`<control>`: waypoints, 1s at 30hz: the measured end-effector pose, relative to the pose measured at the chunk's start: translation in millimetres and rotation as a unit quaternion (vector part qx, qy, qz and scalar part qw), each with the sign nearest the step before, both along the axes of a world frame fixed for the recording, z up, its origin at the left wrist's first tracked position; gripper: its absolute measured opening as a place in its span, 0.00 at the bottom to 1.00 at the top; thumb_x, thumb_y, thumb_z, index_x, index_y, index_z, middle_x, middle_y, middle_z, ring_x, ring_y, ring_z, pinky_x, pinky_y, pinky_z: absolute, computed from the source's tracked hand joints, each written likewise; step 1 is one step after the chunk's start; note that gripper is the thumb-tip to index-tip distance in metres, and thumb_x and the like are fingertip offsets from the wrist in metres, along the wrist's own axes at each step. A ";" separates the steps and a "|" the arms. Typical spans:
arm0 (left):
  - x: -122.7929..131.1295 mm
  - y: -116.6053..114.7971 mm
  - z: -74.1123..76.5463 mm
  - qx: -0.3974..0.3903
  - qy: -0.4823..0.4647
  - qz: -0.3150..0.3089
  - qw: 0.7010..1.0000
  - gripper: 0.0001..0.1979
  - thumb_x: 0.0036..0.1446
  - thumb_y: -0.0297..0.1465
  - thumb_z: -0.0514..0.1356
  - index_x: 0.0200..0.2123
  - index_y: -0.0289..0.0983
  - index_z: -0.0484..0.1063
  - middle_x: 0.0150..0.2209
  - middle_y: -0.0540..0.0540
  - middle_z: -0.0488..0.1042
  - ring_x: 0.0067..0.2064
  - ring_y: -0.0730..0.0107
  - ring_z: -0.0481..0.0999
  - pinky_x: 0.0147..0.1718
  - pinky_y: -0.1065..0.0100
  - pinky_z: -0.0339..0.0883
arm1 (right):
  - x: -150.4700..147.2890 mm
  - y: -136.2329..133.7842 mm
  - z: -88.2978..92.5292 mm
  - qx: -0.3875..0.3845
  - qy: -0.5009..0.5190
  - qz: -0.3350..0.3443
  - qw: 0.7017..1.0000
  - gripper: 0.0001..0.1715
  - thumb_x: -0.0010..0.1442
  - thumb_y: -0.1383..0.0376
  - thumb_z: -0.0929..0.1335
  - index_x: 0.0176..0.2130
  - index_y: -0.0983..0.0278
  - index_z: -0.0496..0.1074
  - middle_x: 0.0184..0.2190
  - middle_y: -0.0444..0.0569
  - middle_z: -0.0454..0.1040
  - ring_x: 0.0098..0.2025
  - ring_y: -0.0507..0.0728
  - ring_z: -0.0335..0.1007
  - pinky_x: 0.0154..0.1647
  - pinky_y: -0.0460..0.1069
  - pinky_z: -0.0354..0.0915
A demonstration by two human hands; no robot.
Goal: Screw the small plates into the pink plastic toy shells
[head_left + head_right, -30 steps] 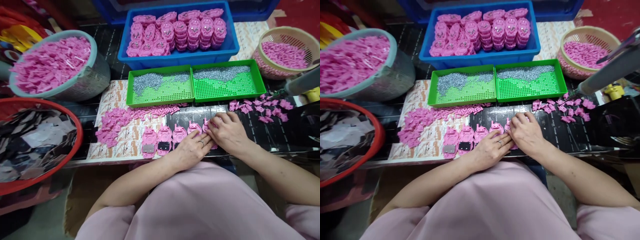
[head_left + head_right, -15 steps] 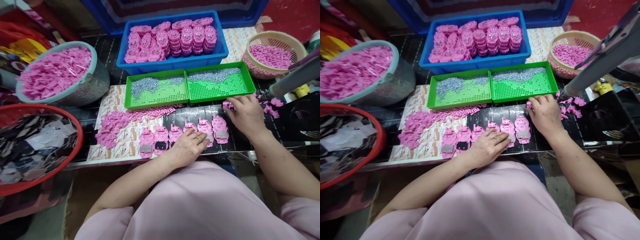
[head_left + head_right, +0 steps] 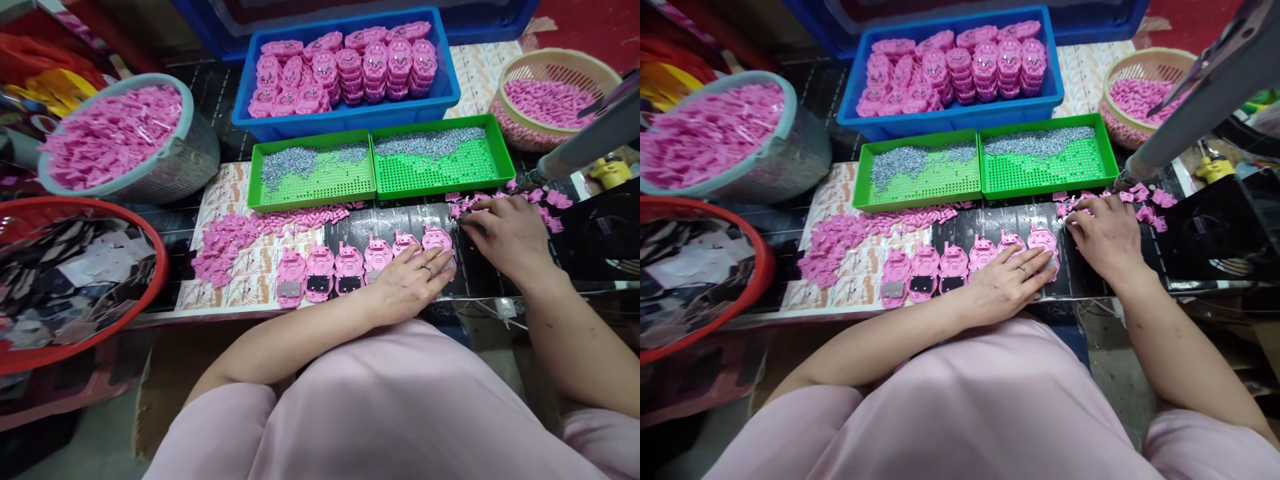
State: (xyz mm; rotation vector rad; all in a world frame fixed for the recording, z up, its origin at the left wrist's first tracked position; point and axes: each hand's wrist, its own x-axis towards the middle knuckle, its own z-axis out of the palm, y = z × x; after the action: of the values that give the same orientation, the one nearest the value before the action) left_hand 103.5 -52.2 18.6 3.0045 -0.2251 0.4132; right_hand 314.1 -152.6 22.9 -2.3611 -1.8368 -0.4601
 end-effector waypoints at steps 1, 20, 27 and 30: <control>3.0 -1.9 0.8 0.001 0.022 0.000 1.000 0.19 0.66 0.32 0.52 0.57 0.32 0.66 0.61 0.38 0.66 0.61 0.56 0.66 0.58 0.52 0.60 | 0.4 -0.9 0.2 -0.004 -0.001 0.001 1.000 0.13 0.64 0.60 0.64 0.41 0.62 0.77 0.42 0.51 0.75 0.44 0.61 0.64 0.42 0.54 0.57; 0.1 -0.2 -8.4 -0.003 0.063 -0.010 0.998 0.18 0.68 0.29 0.48 0.59 0.32 0.63 0.61 0.39 0.65 0.62 0.59 0.65 0.59 0.49 0.56 | -9.0 -4.3 6.7 -0.039 0.025 -0.043 0.998 0.17 0.64 0.54 0.64 0.43 0.61 0.75 0.35 0.50 0.76 0.37 0.58 0.71 0.26 0.49 0.50; 1.6 0.6 -7.3 -0.004 0.064 -0.012 0.998 0.18 0.68 0.28 0.48 0.58 0.31 0.64 0.61 0.39 0.66 0.61 0.58 0.65 0.59 0.48 0.57 | -17.6 7.5 -6.9 -0.041 0.051 -0.031 0.997 0.15 0.64 0.56 0.64 0.44 0.60 0.75 0.36 0.49 0.75 0.40 0.58 0.72 0.28 0.49 0.53; 1.7 0.8 -6.9 -0.004 0.073 -0.016 0.997 0.18 0.68 0.28 0.47 0.59 0.31 0.63 0.61 0.38 0.65 0.61 0.59 0.65 0.59 0.48 0.57 | -7.9 1.4 -9.8 -0.040 0.079 0.025 0.996 0.13 0.64 0.61 0.65 0.46 0.59 0.75 0.39 0.48 0.75 0.41 0.57 0.72 0.35 0.50 0.61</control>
State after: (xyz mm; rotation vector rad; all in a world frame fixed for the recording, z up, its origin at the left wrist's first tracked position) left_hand 105.3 -51.4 11.6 3.0007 -0.2580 0.1888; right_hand 306.1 -151.2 13.2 -2.3204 -1.8693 -0.1925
